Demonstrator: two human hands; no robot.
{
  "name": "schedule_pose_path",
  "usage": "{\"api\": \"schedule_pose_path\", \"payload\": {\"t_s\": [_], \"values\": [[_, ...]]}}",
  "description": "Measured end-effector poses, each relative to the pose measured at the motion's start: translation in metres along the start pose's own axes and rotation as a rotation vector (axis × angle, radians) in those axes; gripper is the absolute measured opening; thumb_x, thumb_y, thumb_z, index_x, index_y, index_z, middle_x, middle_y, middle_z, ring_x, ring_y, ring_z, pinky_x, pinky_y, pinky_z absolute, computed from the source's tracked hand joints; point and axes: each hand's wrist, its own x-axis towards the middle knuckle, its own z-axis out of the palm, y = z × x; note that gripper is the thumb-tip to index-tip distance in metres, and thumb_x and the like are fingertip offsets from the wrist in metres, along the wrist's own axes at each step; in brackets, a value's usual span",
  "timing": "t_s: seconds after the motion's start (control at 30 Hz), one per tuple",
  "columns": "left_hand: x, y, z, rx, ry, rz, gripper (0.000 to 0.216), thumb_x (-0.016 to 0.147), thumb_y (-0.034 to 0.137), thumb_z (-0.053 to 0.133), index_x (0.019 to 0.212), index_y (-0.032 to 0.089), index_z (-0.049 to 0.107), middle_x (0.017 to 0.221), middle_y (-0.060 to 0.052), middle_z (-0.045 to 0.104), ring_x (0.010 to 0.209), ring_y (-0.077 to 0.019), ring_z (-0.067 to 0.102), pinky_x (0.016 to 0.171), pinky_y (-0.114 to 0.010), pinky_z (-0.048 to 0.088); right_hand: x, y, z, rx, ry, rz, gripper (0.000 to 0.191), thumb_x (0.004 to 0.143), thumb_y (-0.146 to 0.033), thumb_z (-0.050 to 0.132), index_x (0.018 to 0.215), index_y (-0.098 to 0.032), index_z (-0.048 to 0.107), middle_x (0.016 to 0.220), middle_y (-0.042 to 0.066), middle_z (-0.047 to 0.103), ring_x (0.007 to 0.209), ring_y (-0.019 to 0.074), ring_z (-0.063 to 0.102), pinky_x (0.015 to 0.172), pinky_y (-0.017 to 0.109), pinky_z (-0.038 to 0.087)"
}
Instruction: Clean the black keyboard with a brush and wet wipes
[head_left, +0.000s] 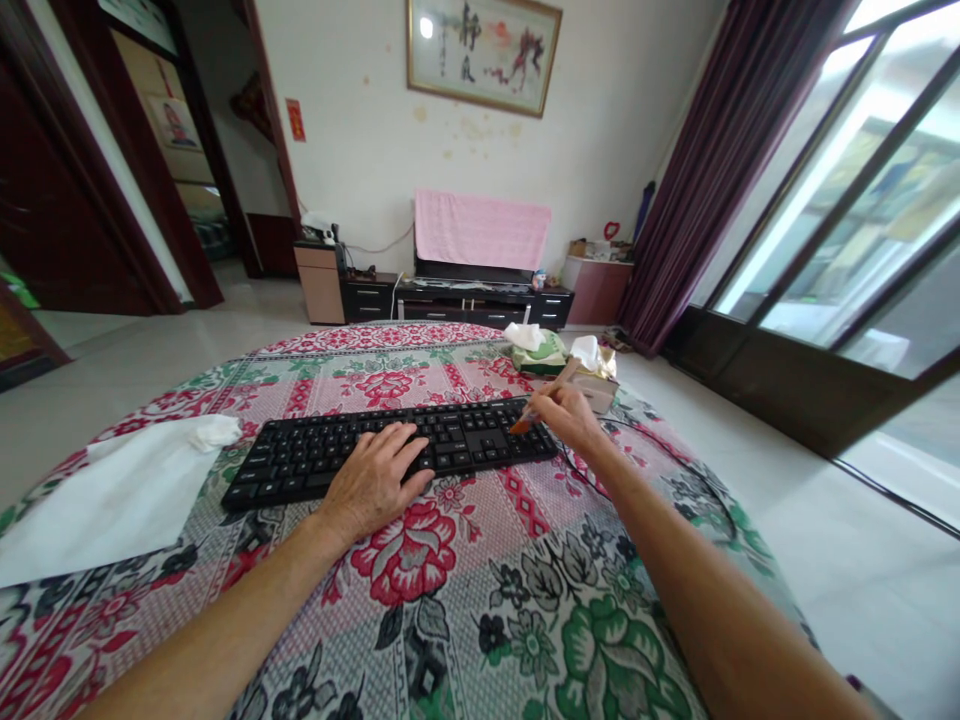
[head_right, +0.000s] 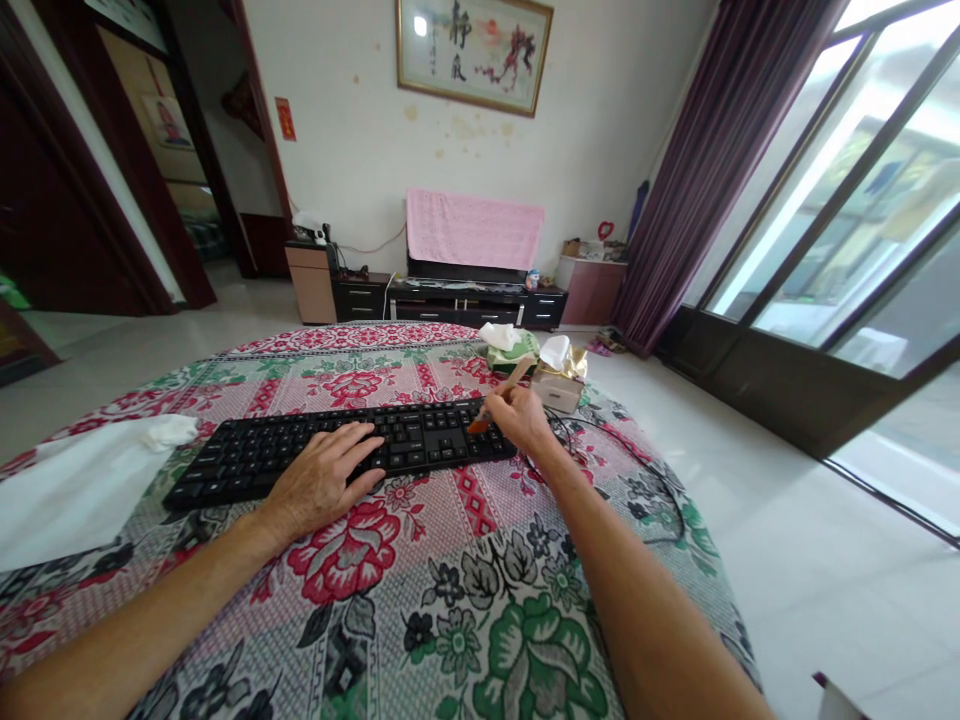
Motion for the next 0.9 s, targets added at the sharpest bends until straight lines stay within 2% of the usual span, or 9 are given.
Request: {"api": "schedule_pose_path", "payload": {"t_s": [0.07, 0.13, 0.3, 0.43, 0.5, 0.6, 0.73, 0.8, 0.9], "values": [[0.000, 0.000, 0.000, -0.004, 0.001, -0.001, 0.043, 0.092, 0.047, 0.045, 0.121, 0.017, 0.057, 0.131, -0.013, 0.056, 0.122, -0.0294, 0.049, 0.095, -0.045, 0.042, -0.003, -0.004, 0.008, 0.080, -0.088, -0.057, 0.028, 0.075, -0.031, 0.047, 0.064, -0.015, 0.067, 0.061, 0.004, 0.064, 0.056, 0.0148, 0.054, 0.053, 0.023, 0.038], [0.000, 0.000, -0.001, -0.009, 0.002, -0.002, 0.043, 0.092, 0.046, 0.046, 0.121, 0.017, 0.057, 0.130, -0.013, 0.056, 0.122, -0.0296, 0.049, 0.096, -0.046, 0.042, -0.004, -0.005, 0.010, 0.037, -0.092, -0.048, 0.026, 0.074, -0.030, 0.048, 0.062, -0.015, 0.065, 0.058, 0.003, 0.062, 0.054, 0.0140, 0.053, 0.052, 0.023, 0.037], [0.000, 0.000, 0.000, -0.018, 0.009, 0.002, 0.042, 0.093, 0.046, 0.044, 0.120, 0.016, 0.057, 0.130, -0.014, 0.056, 0.121, -0.0300, 0.049, 0.095, -0.047, 0.042, 0.001, 0.001, -0.004, -0.215, 0.103, 0.053, 0.025, 0.071, -0.029, 0.048, 0.054, -0.015, 0.060, 0.050, 0.002, 0.054, 0.050, 0.0131, 0.047, 0.050, 0.025, 0.030], [0.000, 0.000, 0.001, -0.020, 0.010, 0.000, 0.042, 0.092, 0.046, 0.044, 0.120, 0.017, 0.057, 0.130, -0.014, 0.056, 0.121, -0.0299, 0.049, 0.095, -0.047, 0.042, 0.000, -0.001, -0.003, -0.012, -0.051, -0.015, 0.027, 0.072, -0.031, 0.045, 0.061, -0.015, 0.063, 0.057, 0.003, 0.059, 0.054, 0.0132, 0.050, 0.050, 0.024, 0.033], [0.000, 0.000, 0.001, -0.014, -0.002, -0.003, 0.042, 0.092, 0.046, 0.045, 0.121, 0.017, 0.057, 0.130, -0.014, 0.056, 0.121, -0.0297, 0.049, 0.096, -0.047, 0.042, -0.002, -0.001, 0.000, 0.005, -0.088, -0.048, 0.027, 0.072, -0.032, 0.045, 0.062, -0.015, 0.063, 0.060, 0.003, 0.060, 0.055, 0.0130, 0.051, 0.051, 0.024, 0.034], [0.000, 0.000, 0.000, -0.014, -0.007, -0.007, 0.042, 0.092, 0.045, 0.046, 0.121, 0.017, 0.057, 0.131, -0.013, 0.056, 0.122, -0.0293, 0.049, 0.096, -0.046, 0.042, -0.003, 0.005, -0.004, -0.102, -0.048, -0.042, 0.025, 0.070, -0.031, 0.046, 0.058, -0.015, 0.061, 0.058, 0.002, 0.058, 0.054, 0.0122, 0.050, 0.050, 0.024, 0.032], [0.000, -0.001, 0.001, -0.031, 0.007, -0.006, 0.042, 0.092, 0.046, 0.045, 0.119, 0.017, 0.058, 0.131, -0.013, 0.056, 0.121, -0.0296, 0.050, 0.095, -0.047, 0.042, -0.004, 0.022, -0.022, -0.189, 0.056, 0.040, 0.024, 0.069, -0.031, 0.046, 0.051, -0.017, 0.053, 0.047, -0.001, 0.048, 0.048, 0.0113, 0.044, 0.046, 0.024, 0.027], [0.000, -0.001, 0.002, -0.037, 0.009, -0.004, 0.042, 0.092, 0.046, 0.045, 0.119, 0.017, 0.058, 0.130, -0.014, 0.056, 0.121, -0.0298, 0.050, 0.095, -0.047, 0.043, -0.009, 0.025, -0.026, -0.117, 0.102, 0.062, 0.023, 0.070, -0.032, 0.046, 0.054, -0.017, 0.054, 0.048, 0.000, 0.050, 0.047, 0.0116, 0.044, 0.046, 0.024, 0.028], [0.000, -0.002, 0.003, -0.039, 0.017, -0.006, 0.042, 0.092, 0.046, 0.044, 0.119, 0.017, 0.058, 0.130, -0.014, 0.056, 0.121, -0.0300, 0.050, 0.095, -0.048, 0.043, -0.024, 0.020, -0.015, 0.147, 0.116, 0.030, 0.023, 0.072, -0.034, 0.047, 0.065, -0.016, 0.058, 0.061, 0.003, 0.061, 0.056, 0.0138, 0.053, 0.052, 0.023, 0.037]]}}
